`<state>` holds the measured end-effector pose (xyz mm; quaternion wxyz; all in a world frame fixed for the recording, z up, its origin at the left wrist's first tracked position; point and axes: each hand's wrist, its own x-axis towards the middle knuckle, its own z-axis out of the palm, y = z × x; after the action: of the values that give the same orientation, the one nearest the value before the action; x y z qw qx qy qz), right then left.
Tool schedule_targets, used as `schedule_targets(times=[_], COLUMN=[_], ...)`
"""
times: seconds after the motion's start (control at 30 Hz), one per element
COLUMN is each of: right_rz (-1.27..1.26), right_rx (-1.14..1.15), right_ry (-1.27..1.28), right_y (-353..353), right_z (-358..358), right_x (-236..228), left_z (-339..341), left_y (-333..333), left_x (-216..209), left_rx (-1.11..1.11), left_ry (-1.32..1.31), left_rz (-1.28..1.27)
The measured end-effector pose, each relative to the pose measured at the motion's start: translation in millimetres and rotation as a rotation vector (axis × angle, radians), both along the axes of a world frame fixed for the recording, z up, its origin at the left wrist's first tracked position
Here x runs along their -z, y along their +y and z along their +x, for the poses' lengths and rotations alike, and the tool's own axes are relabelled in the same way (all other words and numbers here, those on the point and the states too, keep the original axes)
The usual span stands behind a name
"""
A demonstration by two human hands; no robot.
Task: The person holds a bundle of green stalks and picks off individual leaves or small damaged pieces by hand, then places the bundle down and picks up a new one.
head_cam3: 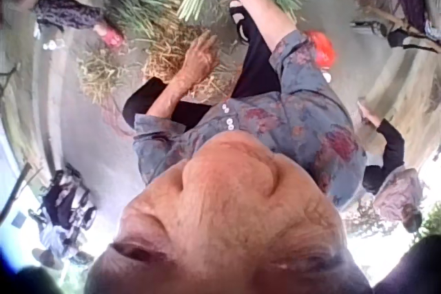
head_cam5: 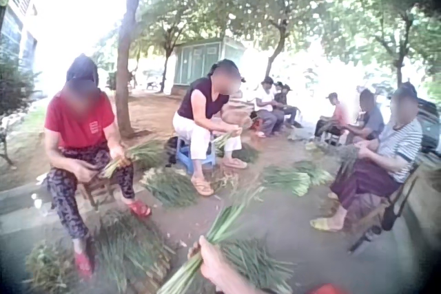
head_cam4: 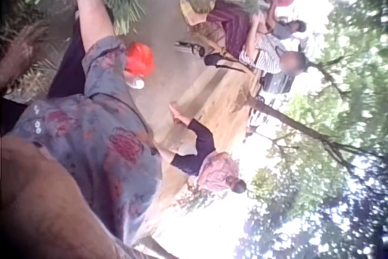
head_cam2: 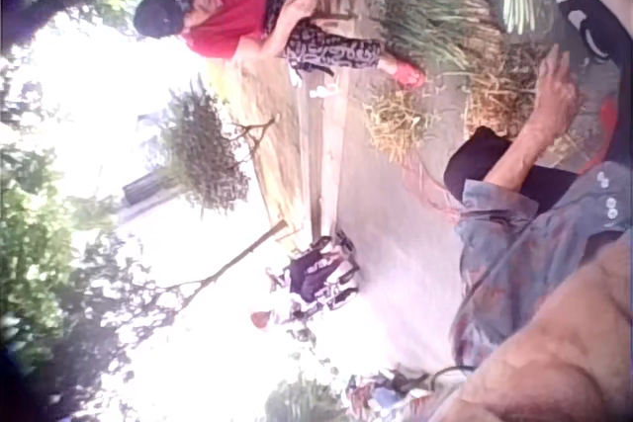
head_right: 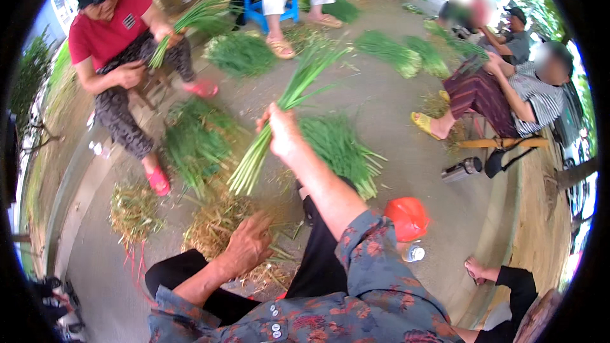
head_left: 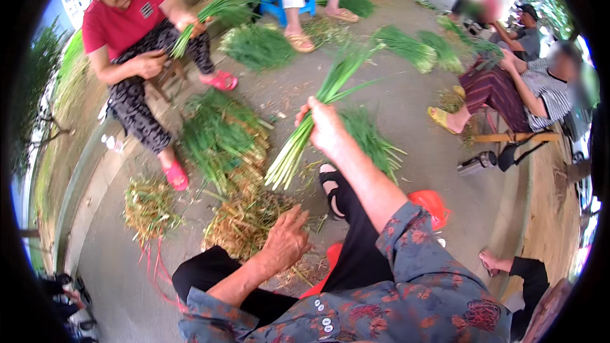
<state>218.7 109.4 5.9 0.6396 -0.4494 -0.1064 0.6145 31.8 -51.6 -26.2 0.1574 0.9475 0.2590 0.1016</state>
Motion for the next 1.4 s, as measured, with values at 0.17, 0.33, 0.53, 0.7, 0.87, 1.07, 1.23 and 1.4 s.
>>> schedule_targets(times=[0.17,0.33,0.53,0.7,0.87,1.07,1.23,1.4], right_rz=[-0.01,-0.008,0.012,0.162,0.206,0.3,0.339,0.355], right_rx=[-0.03,-0.029,-0.018,-0.09,-0.042,-0.122,-0.228,-0.266], right_ry=[0.01,-0.057,-0.024,0.126,0.172,0.22,0.216,0.16], right_y=[3.4,2.3,4.1,4.5,3.4,-9.6,-13.4,-21.3], right_z=[-10.5,-10.4,-6.3,0.8,13.5,1.4,-11.1,-31.2], right_x=[9.4,13.9,14.6,10.5,-0.4,-20.8,-22.1,-28.1], left_z=[-9.6,-9.8,-7.8,-25.7,-23.0,-11.7,-8.9,-9.1], left_y=[3.0,0.5,18.1,37.3,58.1,74.0,75.7,75.4], left_x=[10.1,-4.0,-19.8,5.8,2.0,-7.9,-16.9,-14.6], left_rx=[0.074,-0.025,-0.257,-0.644,-0.901,-0.729,-0.74,-0.729], left_ry=[0.014,0.178,0.066,-0.67,-1.02,-1.4,-1.541,-1.536], left_rz=[-0.007,-0.218,-0.35,-1.132,-1.64,-1.759,-1.756,-1.786])
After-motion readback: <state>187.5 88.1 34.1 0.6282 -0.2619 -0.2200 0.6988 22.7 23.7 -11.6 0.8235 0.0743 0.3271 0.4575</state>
